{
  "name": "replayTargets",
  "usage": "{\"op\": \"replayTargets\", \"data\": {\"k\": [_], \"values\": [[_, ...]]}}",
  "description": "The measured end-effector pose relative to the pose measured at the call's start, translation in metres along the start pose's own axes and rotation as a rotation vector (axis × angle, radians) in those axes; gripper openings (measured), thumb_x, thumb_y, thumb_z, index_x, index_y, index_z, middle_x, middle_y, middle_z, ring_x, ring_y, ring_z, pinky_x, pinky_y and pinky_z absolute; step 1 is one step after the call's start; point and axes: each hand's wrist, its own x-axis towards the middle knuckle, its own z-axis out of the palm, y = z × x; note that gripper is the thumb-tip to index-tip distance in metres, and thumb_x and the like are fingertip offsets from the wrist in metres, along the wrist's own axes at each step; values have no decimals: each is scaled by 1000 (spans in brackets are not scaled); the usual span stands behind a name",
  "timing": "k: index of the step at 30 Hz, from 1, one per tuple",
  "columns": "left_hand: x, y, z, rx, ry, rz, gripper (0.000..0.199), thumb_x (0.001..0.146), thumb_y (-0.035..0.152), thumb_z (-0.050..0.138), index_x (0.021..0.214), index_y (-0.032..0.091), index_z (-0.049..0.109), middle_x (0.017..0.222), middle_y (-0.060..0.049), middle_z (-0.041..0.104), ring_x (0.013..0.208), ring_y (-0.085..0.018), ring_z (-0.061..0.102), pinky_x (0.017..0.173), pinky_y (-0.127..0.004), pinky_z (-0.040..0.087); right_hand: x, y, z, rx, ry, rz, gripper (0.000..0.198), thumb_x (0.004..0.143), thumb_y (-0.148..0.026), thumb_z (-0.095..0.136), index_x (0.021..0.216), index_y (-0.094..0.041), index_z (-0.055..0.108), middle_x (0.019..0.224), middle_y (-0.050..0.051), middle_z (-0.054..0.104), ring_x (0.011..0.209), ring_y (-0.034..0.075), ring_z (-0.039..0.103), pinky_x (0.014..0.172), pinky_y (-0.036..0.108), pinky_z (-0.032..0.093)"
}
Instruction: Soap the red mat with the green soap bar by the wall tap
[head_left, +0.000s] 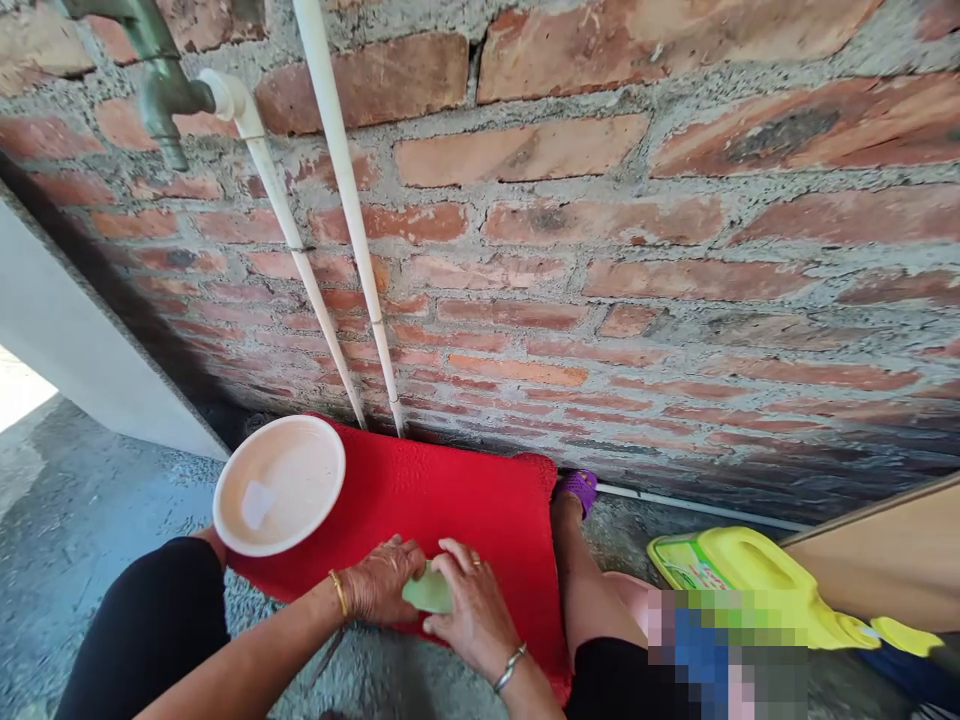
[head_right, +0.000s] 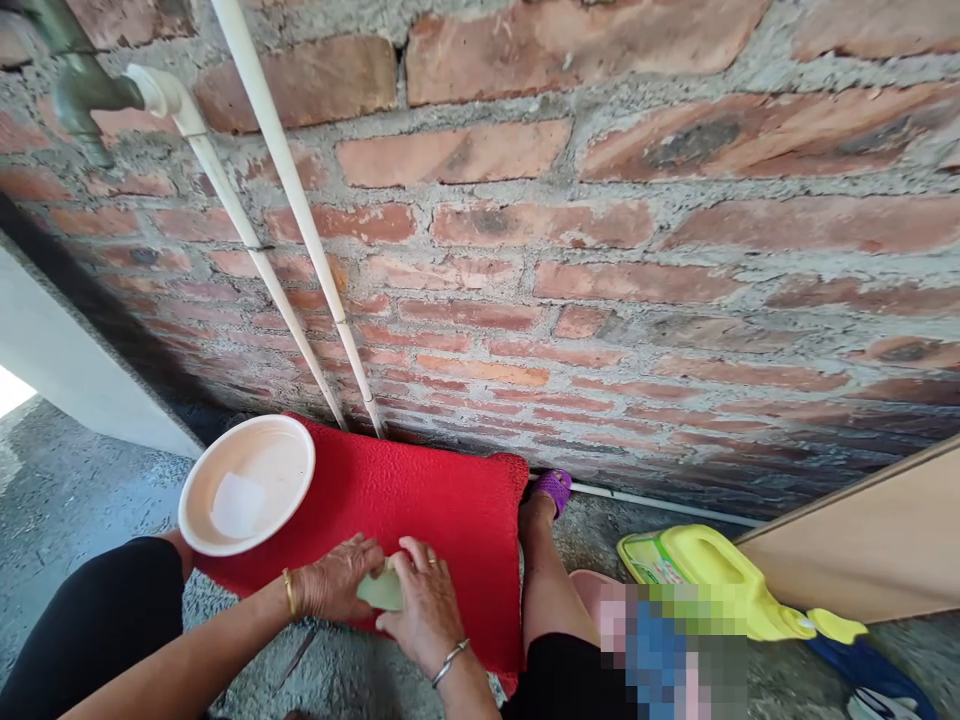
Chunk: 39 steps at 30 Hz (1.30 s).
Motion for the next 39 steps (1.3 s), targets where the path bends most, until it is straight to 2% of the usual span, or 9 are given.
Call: {"op": "replayTargets", "data": {"k": [4, 7, 12, 15, 18, 28, 32, 36, 39], "values": [[-26, -5, 0, -118, -111, 57, 40, 70, 43, 67, 102, 25, 52, 110, 1, 56, 102, -18, 54, 101, -39, 38, 1, -15, 28, 44, -221, -33, 59, 58, -35, 78, 112, -28, 56, 120, 2, 57, 115, 24, 49, 101, 38, 30], [-35, -13, 3, -206, -110, 114, 37, 72, 44, 67, 101, 26, 55, 108, 3, 58, 101, -16, 55, 105, -38, 36, -2, -24, 42, 40, -230, -34, 51, 60, -31, 75, 107, -26, 57, 112, 2, 61, 108, 23, 53, 94, 35, 34], [-35, -50, 20, -301, 268, 76, 47, 79, 51, 59, 118, 25, 56, 126, -4, 59, 119, -21, 52, 109, -41, 35, 8, -20, 44, 18, -33, 106, 36, 65, -21, 63, 101, -24, 58, 104, 3, 63, 95, 20, 58, 81, 28, 40], [-27, -77, 37, -141, 526, -105, 54, 87, 50, 47, 133, 23, 49, 143, -11, 48, 134, -26, 41, 110, -45, 36, 30, -13, 38, 97, 128, 322, 39, 76, -34, 58, 115, -26, 56, 108, 5, 63, 96, 19, 60, 80, 27, 43], [-14, -97, 54, 46, 603, -239, 54, 90, 43, 43, 139, 20, 44, 149, -12, 41, 139, -27, 35, 112, -47, 35, 67, -17, 34, 119, 212, 454, 45, 84, -47, 49, 124, -27, 54, 102, 5, 63, 94, 19, 62, 80, 29, 45], [9, -130, 82, 90, 546, -322, 64, 91, 47, 37, 149, 21, 27, 158, -9, 18, 144, -28, 20, 115, -50, 29, 176, -76, 58, -308, 227, 223, 51, 84, -46, 56, 132, -30, 53, 111, 12, 56, 102, 26, 56, 88, 34, 40], [11, -130, 85, 89, 593, -319, 63, 91, 46, 38, 149, 24, 27, 158, -9, 18, 144, -28, 22, 115, -51, 30, 171, -42, 54, -351, 190, 199, 50, 84, -44, 57, 132, -32, 54, 111, 12, 55, 102, 26, 54, 89, 36, 39], [11, -127, 84, 96, 590, -328, 61, 91, 45, 40, 147, 23, 32, 158, -10, 21, 143, -28, 24, 114, -50, 31, 144, 17, 43, -340, 332, 429, 49, 87, -48, 48, 132, -30, 55, 102, 12, 56, 91, 26, 56, 86, 39, 41], [11, -125, 82, 104, 582, -334, 60, 91, 45, 40, 146, 22, 35, 157, -11, 23, 143, -28, 25, 115, -49, 30, 135, 33, 43, -288, 422, 555, 53, 89, -53, 41, 133, -26, 54, 97, 13, 57, 86, 26, 56, 83, 41, 42]]}}
